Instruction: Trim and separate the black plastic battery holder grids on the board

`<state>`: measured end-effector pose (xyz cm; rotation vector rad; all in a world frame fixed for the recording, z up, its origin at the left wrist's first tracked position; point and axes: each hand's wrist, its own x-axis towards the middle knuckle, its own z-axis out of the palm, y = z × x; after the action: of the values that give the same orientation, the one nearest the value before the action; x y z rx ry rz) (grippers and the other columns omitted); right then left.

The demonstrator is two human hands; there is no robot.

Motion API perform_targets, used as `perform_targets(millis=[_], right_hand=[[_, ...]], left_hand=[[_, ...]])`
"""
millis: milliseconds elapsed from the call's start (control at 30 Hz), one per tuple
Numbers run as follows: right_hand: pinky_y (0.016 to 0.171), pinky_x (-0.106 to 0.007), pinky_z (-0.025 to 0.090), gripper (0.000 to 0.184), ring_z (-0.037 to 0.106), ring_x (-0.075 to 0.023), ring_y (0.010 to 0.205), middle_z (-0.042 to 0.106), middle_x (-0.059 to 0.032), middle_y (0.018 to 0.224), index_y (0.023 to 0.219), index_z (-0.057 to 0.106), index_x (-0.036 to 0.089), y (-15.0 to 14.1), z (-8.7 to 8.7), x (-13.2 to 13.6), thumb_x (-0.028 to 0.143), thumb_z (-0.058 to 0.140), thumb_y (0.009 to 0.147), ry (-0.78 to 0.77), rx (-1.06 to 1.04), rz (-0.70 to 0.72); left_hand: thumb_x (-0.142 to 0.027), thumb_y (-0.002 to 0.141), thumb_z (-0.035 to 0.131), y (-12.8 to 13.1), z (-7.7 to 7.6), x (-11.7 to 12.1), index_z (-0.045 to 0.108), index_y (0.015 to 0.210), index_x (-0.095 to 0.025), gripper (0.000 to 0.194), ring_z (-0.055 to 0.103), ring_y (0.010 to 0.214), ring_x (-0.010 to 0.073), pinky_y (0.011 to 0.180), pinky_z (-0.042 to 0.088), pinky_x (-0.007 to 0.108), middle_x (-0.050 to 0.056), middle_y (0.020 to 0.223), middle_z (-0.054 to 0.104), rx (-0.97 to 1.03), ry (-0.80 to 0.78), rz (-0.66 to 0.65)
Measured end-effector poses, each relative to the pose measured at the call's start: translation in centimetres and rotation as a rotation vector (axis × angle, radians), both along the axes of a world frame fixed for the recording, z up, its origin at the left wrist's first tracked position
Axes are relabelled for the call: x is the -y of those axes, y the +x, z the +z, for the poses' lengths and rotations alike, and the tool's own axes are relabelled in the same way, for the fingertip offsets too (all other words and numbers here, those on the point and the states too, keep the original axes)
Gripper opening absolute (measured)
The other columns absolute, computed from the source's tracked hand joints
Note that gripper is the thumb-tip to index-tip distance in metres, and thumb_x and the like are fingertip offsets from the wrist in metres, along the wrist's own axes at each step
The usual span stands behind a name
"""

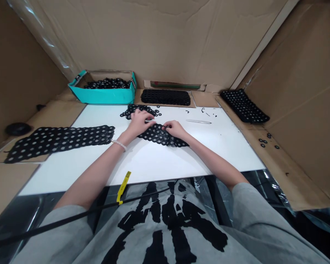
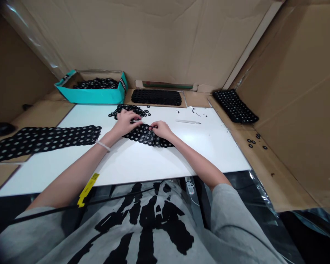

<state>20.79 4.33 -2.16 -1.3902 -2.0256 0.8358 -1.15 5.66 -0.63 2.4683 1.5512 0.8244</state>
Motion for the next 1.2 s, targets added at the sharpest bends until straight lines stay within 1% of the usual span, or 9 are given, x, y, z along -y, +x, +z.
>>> perform_targets(millis=[67,133,300,467,600,900,1000,1100,1200], right_hand=[[0.085,-0.026,0.047,0.032,0.065,-0.0154,0.084,0.075,-0.002,0.09,0.086,0.074,0.017,0.0,0.0,0.0,0.005,0.048,0.072,0.012,-0.064,0.047],[0.087,-0.026,0.047,0.032,0.065,-0.0154,0.087,0.075,-0.002,0.091,0.085,0.074,0.016,0.0,-0.2,0.0,0.004,0.047,0.072,0.033,-0.112,0.09],[0.085,-0.027,0.047,0.028,0.065,-0.0162,0.085,0.074,-0.0024,0.087,0.084,0.073,0.016,0.2,-0.8,-0.2,0.007,0.048,0.071,0.092,-0.114,0.128],[0.082,-0.026,0.046,0.036,0.063,-0.0157,0.082,0.073,-0.003,0.086,0.088,0.073,0.014,0.3,-1.2,-0.5,0.006,0.045,0.068,0.102,-0.1,0.149],[0.084,-0.027,0.047,0.043,0.062,-0.0159,0.085,0.073,-0.0037,0.092,0.096,0.073,0.013,0.3,-1.1,-0.5,0.005,0.043,0.067,0.084,-0.105,0.172],[0.086,-0.029,0.047,0.042,0.063,-0.0169,0.085,0.074,-0.0059,0.095,0.099,0.076,0.013,0.2,-1.1,-0.3,0.007,0.044,0.071,0.051,-0.156,0.174],[0.084,-0.029,0.047,0.035,0.063,-0.0178,0.081,0.074,-0.0056,0.084,0.087,0.076,0.012,0.3,-1.3,-0.3,0.005,0.047,0.069,0.038,-0.044,0.103],[0.081,-0.027,0.046,0.035,0.064,-0.0183,0.082,0.074,-0.0045,0.083,0.085,0.076,0.012,0.4,-1.4,-0.4,0.003,0.047,0.068,0.022,-0.001,0.112],[0.087,-0.027,0.047,0.04,0.065,-0.0177,0.088,0.075,-0.0035,0.091,0.092,0.076,0.013,0.4,-1.3,-0.6,0.002,0.045,0.069,-0.007,-0.08,0.158]], left_hand=[[-0.05,0.081,0.066,0.8,-0.1,0.6,0.073,0.095,-0.023,0.031,0.046,0.101,0.0315,0.09,0.027,0.046,0.01,0.094,0.069,-0.044,-0.064,-0.166],[-0.051,0.077,0.07,1.3,-0.3,0.9,0.073,0.095,-0.022,0.034,0.047,0.099,0.0306,0.09,0.028,0.046,0.009,0.088,0.069,-0.041,-0.09,-0.208],[-0.05,0.075,0.07,1.6,-0.6,1.0,0.075,0.092,-0.023,0.033,0.049,0.1,0.0306,0.089,0.031,0.043,0.007,0.086,0.072,0.029,-0.165,-0.15],[-0.047,0.073,0.068,2.4,-0.2,1.6,0.076,0.083,-0.021,0.029,0.059,0.083,0.0244,0.077,0.038,0.035,0.004,0.08,0.073,0.164,-0.327,-0.055],[-0.045,0.072,0.068,3.0,0.0,2.1,0.075,0.078,-0.019,0.027,0.061,0.078,0.0225,0.074,0.039,0.034,0.003,0.079,0.073,0.171,-0.325,0.011],[-0.047,0.071,0.068,1.5,-1.4,0.2,0.077,0.082,-0.018,0.032,0.064,0.083,0.0253,0.077,0.045,0.034,0.006,0.086,0.075,0.391,-0.409,-0.023],[-0.042,0.081,0.062,-0.2,-1.4,-1.0,0.078,0.09,-0.018,0.03,0.06,0.094,0.0286,0.088,0.044,0.039,0.009,0.095,0.074,0.386,-0.266,0.167],[-0.036,0.091,0.053,-1.3,-0.7,-1.3,0.075,0.108,-0.023,0.031,0.047,0.112,0.0339,0.097,0.036,0.049,0.01,0.114,0.068,0.2,-0.045,0.345],[-0.039,0.09,0.056,-1.2,0.1,-0.6,0.07,0.12,-0.028,0.035,0.041,0.116,0.0352,0.095,0.033,0.051,0.01,0.126,0.059,0.094,0.024,0.279]])
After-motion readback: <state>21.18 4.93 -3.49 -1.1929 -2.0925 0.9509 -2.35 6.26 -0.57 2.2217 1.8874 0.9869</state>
